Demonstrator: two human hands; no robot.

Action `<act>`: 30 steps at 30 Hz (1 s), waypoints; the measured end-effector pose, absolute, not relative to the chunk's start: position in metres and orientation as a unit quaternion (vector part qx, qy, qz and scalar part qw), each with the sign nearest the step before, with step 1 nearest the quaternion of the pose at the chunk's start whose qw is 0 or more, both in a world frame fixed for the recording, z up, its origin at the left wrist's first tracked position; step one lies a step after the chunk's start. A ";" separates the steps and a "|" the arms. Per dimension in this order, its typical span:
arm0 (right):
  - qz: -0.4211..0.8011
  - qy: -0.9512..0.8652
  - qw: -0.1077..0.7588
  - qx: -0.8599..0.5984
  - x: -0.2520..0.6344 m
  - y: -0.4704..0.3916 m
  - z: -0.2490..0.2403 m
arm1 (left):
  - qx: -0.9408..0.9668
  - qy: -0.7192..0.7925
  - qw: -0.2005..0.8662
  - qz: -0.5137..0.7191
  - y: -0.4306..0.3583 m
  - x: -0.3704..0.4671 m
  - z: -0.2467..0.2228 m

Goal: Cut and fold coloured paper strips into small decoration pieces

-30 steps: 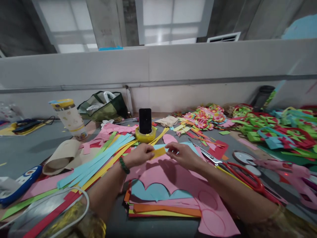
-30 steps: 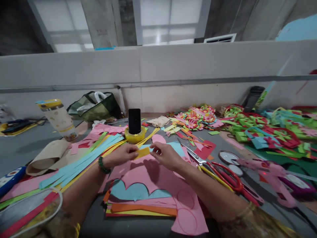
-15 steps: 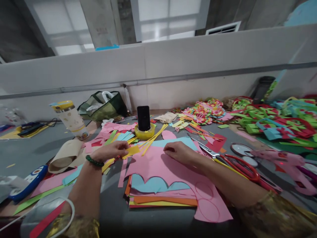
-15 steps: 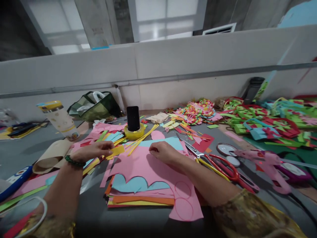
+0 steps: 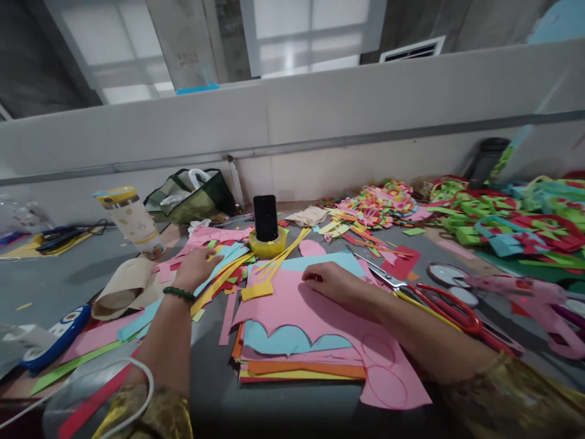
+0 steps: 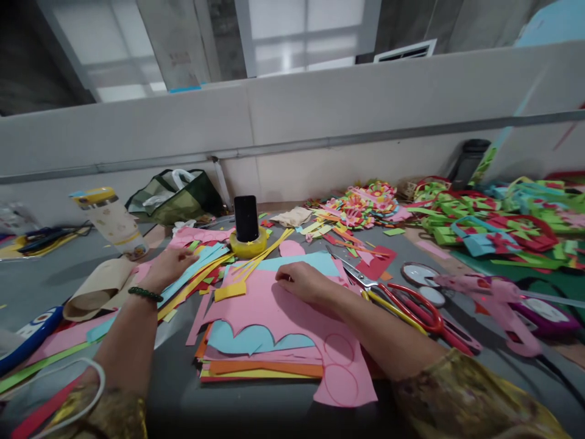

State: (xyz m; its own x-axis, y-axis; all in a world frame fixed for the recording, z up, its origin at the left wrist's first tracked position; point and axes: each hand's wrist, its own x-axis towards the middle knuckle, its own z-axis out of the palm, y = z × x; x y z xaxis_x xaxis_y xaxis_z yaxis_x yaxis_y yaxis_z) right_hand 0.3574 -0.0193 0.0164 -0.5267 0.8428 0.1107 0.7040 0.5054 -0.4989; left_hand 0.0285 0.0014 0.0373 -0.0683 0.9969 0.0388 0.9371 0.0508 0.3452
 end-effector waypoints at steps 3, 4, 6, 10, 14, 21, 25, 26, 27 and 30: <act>0.199 -0.855 0.162 -0.452 0.358 -0.017 0.015 | 0.636 0.760 0.077 0.112 0.011 0.008 0.025; 0.197 -0.855 0.159 -0.454 0.358 -0.017 0.014 | 0.631 0.765 0.079 0.102 0.013 0.004 0.020; 0.195 -0.853 0.156 -0.458 0.357 -0.016 0.014 | 0.625 0.771 0.085 0.084 0.016 0.000 0.012; 0.193 -0.853 0.149 -0.463 0.355 -0.020 0.019 | 0.619 0.777 0.087 0.067 0.018 -0.003 0.005; 0.182 -0.853 0.138 -0.469 0.353 -0.026 0.028 | 0.606 0.788 0.085 0.060 0.020 -0.003 0.006; 0.181 -0.853 0.128 -0.472 0.351 -0.029 0.033 | 0.607 0.786 0.082 0.084 0.021 -0.003 0.006; 0.176 -0.857 0.131 -0.466 0.353 -0.026 0.029 | 0.618 0.776 0.078 0.100 0.021 -0.001 0.006; 0.176 -0.857 0.131 -0.466 0.353 -0.025 0.028 | 0.622 0.773 0.077 0.102 0.021 0.000 0.006; 0.175 -0.857 0.131 -0.466 0.353 -0.025 0.027 | 0.625 0.770 0.076 0.104 0.020 0.001 0.006; 0.175 -0.857 0.133 -0.467 0.353 -0.025 0.026 | 0.637 0.759 0.073 0.110 0.019 0.005 0.007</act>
